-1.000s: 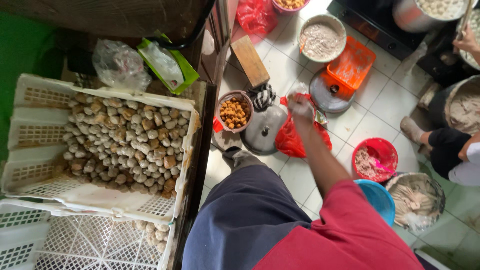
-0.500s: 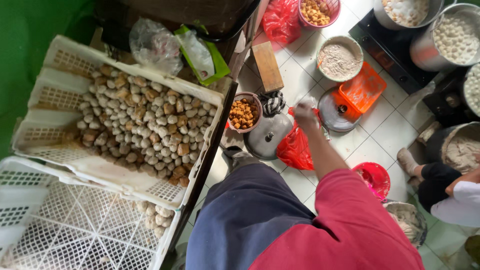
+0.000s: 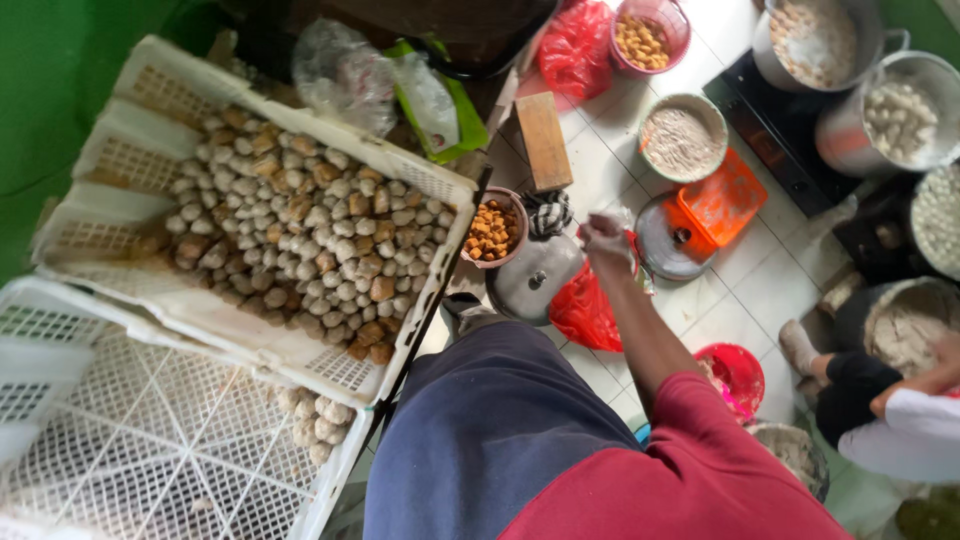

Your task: The person holds a plastic bag in one hand and picks round fried snack balls one at a time from a plastic crate, placing them into the bag. They fill one bag, set it aside, and continue transferring more balls from the crates into another bag.

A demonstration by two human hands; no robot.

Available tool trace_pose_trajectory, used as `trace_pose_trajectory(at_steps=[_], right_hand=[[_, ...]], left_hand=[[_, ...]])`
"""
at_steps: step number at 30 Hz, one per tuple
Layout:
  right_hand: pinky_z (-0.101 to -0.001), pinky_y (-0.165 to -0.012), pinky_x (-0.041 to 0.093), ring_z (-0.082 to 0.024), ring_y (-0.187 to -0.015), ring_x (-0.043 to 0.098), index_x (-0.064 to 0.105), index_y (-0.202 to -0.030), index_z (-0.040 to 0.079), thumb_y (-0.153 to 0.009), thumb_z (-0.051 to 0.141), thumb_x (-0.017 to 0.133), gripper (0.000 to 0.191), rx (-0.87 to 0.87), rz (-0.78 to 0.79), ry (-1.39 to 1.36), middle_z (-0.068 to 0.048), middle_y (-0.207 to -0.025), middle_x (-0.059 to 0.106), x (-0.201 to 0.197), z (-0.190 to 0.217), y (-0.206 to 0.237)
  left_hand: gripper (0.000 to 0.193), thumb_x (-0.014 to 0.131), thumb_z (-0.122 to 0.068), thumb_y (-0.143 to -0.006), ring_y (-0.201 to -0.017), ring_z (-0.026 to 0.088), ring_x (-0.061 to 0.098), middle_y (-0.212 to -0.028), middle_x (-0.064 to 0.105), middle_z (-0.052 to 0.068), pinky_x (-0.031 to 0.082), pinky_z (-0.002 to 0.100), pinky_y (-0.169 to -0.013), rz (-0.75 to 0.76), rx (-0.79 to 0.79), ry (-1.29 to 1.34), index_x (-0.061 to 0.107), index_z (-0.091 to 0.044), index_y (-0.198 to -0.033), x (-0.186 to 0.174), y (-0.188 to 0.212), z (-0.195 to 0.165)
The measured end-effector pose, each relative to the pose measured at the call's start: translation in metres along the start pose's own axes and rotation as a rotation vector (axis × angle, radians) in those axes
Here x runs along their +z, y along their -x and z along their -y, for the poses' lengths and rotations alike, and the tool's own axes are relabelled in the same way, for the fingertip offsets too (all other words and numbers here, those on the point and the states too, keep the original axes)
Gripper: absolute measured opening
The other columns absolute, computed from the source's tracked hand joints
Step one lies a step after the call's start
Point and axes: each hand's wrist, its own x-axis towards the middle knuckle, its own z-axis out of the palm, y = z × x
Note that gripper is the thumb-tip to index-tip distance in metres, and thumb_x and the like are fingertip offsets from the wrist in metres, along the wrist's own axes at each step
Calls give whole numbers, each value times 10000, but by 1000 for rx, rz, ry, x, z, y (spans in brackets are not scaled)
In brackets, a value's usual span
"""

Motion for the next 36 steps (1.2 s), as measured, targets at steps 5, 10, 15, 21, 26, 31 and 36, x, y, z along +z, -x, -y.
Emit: trace_pose_trajectory(at_steps=[5,10,15,21,26,31,36], right_hand=[[-253,-694,573,-108,-886,642,553,-1322,56,-998,62,685,350,-335,295,-402,-19,-1038,624,63,81,-37],[-266,-789,587,-96,-887,621,523,-1386,31,-1145,61,646,272,-790,664,-56,-26,-1129,619,181,147,-8],[-334,-761,549,-203,-878,663,620,-1228,-5,-1011,48,710,241,-983,999,603,-117,-1026,680,290,162,9],[-440,-829,589,-334,-943,712,672,-1045,-1,-974,29,595,109,-1171,1094,1127,-204,-1031,717,341,156,-16],[-464,-787,583,-372,-857,709,707,-960,16,-854,26,593,156,-1226,1250,1599,-227,-968,705,345,113,-23],[-458,-774,594,-341,-912,715,708,-979,35,-888,87,601,149,-1437,1242,1781,-198,-976,724,331,76,-14],[-463,-845,582,-347,-985,702,735,-999,110,-884,134,644,148,-1188,1303,1760,-156,-1077,734,333,112,0]], left_hand=[[562,565,-162,-1043,-1323,520,539,-1449,517,393,441,500,-1203,-149,35,-39,424,194,-1455,-45,42,66],[598,575,-176,-1049,-1367,519,513,-1493,492,386,415,515,-1218,-243,-119,-11,411,186,-1496,-50,56,91],[656,669,-216,-1072,-1427,560,392,-1508,450,366,300,624,-1162,-216,-247,-127,401,108,-1576,-77,93,29],[695,704,-220,-1031,-1394,548,423,-1520,441,351,327,639,-1136,-158,-395,-90,389,90,-1568,-73,162,-30],[624,703,-157,-1046,-1327,516,488,-1461,502,334,398,567,-1107,-228,-437,-145,398,87,-1532,-67,162,-35],[701,714,-217,-1038,-1185,556,547,-1363,567,354,428,596,-992,-171,-590,-115,385,97,-1571,-69,155,-38],[643,696,-217,-1075,-1294,525,563,-1425,577,334,450,559,-1061,-194,-553,-109,380,82,-1549,-64,160,-24]])
